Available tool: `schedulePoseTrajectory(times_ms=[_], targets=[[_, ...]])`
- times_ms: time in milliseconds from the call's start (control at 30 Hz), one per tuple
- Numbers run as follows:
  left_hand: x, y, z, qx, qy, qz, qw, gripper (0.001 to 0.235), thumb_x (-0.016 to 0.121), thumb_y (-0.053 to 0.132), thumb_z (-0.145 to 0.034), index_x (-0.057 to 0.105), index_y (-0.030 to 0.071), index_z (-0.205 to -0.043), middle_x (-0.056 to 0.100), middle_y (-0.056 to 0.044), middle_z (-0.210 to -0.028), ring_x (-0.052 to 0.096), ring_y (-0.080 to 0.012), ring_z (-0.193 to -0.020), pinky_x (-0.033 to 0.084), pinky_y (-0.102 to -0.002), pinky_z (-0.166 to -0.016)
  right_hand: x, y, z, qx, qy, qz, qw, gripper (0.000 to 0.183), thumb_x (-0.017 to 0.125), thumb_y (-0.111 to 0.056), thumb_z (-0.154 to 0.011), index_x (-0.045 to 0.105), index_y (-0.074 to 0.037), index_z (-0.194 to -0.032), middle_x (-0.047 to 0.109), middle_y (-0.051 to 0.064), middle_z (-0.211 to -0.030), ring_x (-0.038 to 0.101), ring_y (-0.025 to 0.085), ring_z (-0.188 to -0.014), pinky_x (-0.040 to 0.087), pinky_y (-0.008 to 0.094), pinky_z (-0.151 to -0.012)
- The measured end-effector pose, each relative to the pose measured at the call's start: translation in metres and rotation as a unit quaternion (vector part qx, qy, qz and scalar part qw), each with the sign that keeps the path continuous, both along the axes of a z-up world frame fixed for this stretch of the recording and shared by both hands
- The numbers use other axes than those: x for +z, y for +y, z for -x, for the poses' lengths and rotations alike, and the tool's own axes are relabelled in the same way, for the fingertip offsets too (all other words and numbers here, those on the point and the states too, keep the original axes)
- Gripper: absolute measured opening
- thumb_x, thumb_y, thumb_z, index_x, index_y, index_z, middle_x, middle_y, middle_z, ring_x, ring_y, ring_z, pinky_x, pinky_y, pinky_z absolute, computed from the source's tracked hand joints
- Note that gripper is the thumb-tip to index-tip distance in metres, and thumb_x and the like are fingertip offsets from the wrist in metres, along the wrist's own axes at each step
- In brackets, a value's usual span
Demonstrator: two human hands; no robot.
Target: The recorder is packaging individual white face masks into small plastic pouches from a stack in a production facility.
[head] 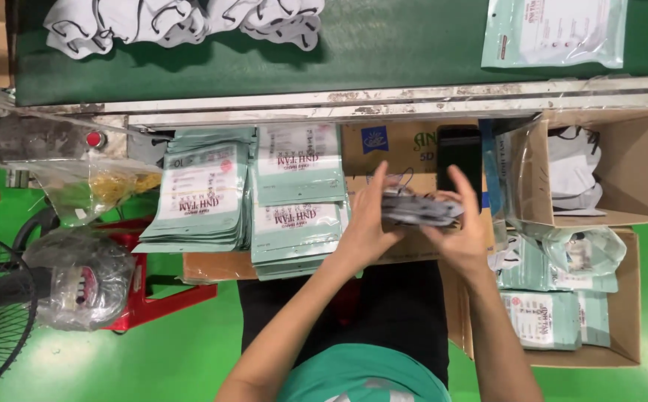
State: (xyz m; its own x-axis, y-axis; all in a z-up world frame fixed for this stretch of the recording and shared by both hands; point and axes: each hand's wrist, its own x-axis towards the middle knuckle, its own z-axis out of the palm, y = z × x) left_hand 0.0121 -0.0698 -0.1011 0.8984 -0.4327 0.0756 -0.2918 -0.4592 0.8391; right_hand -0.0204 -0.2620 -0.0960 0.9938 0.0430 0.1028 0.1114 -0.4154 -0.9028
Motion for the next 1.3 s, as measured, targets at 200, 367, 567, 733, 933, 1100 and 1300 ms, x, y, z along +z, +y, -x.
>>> schedulePoseTrajectory(times_ms=[200,367,567,733,933,1100,1300], targets=[[0.004,-0.019,0.002,0.049,0.056,0.021,0.997,0.123,0.09,0.013,-0.062,0.016,0.004,-0.16,0.049,-0.022,-0.148,0.039,-0.0414,-0.14,0.029,-0.053,-0.118,-0.011,-0.001,-0.005,0.002,0.035,-0.08,0.996,0.13,0.089,-0.007,-0.07,0.001,-0.008,-0.166,0.058,0.016,-0.138,0.061,0.025,-0.126,0.049,0.037,-0.11],[-0.009,-0.023,0.007,0.051,0.058,0.035,0.996,0.109,0.09,0.016,-0.069,0.024,0.007,-0.157,0.056,-0.02,-0.141,0.046,-0.0401,-0.137,0.03,-0.053,-0.118,-0.007,-0.002,0.001,0.036,0.039,-0.097,0.994,0.133,0.09,-0.009,-0.07,-0.003,-0.008,-0.165,0.06,0.015,-0.134,0.062,0.025,-0.123,0.049,0.036,-0.108],[0.006,-0.005,0.014,0.117,0.076,0.077,0.987,0.084,0.077,0.01,-0.079,0.038,0.004,-0.154,0.06,-0.021,-0.139,0.057,-0.0393,-0.131,0.046,-0.045,-0.11,-0.045,-0.004,0.007,0.015,-0.015,-0.073,0.997,0.057,0.051,0.004,-0.096,0.033,0.0,-0.15,0.054,0.014,-0.128,0.053,0.023,-0.118,0.043,0.035,-0.105],[-0.005,0.083,-0.022,0.073,-0.203,-0.089,0.972,0.025,0.067,0.001,-0.085,0.07,0.013,-0.107,0.071,-0.005,-0.113,0.068,-0.0268,-0.111,0.058,-0.041,-0.096,-0.053,0.008,-0.008,-0.148,-0.052,-0.182,0.971,0.019,0.047,-0.01,-0.115,0.055,0.001,-0.127,0.055,-0.002,-0.1,0.046,0.005,-0.086,0.039,0.021,-0.076],[-0.011,0.149,-0.052,-0.008,-0.288,-0.242,0.926,0.023,0.061,0.004,-0.079,0.067,0.003,-0.101,0.067,-0.009,-0.107,0.065,-0.0285,-0.1,0.056,-0.039,-0.08,-0.06,0.04,-0.03,-0.12,-0.051,-0.308,0.942,0.022,0.05,-0.016,-0.115,0.059,0.0,-0.126,0.06,-0.003,-0.102,0.05,0.003,-0.089,0.043,0.02,-0.081],[-0.039,0.14,-0.058,-0.057,-0.298,-0.359,0.883,0.017,0.062,0.007,-0.08,0.064,0.001,-0.096,0.063,-0.012,-0.098,0.064,-0.0283,-0.097,0.056,-0.036,-0.079,-0.055,0.087,-0.032,-0.071,0.073,-0.331,0.938,0.024,0.052,-0.014,-0.109,0.061,0.0,-0.126,0.065,-0.001,-0.1,0.057,0.005,-0.086,0.048,0.021,-0.078],[0.015,0.118,-0.043,0.034,-0.33,-0.212,0.919,0.021,0.063,0.006,-0.078,0.064,0.003,-0.099,0.061,-0.011,-0.094,0.063,-0.029,-0.092,0.054,-0.038,-0.072,-0.001,0.113,-0.038,-0.041,0.043,-0.244,0.968,0.024,0.066,-0.006,-0.098,0.064,0.001,-0.12,0.069,0.003,-0.101,0.062,0.008,-0.093,0.05,0.023,-0.083]])
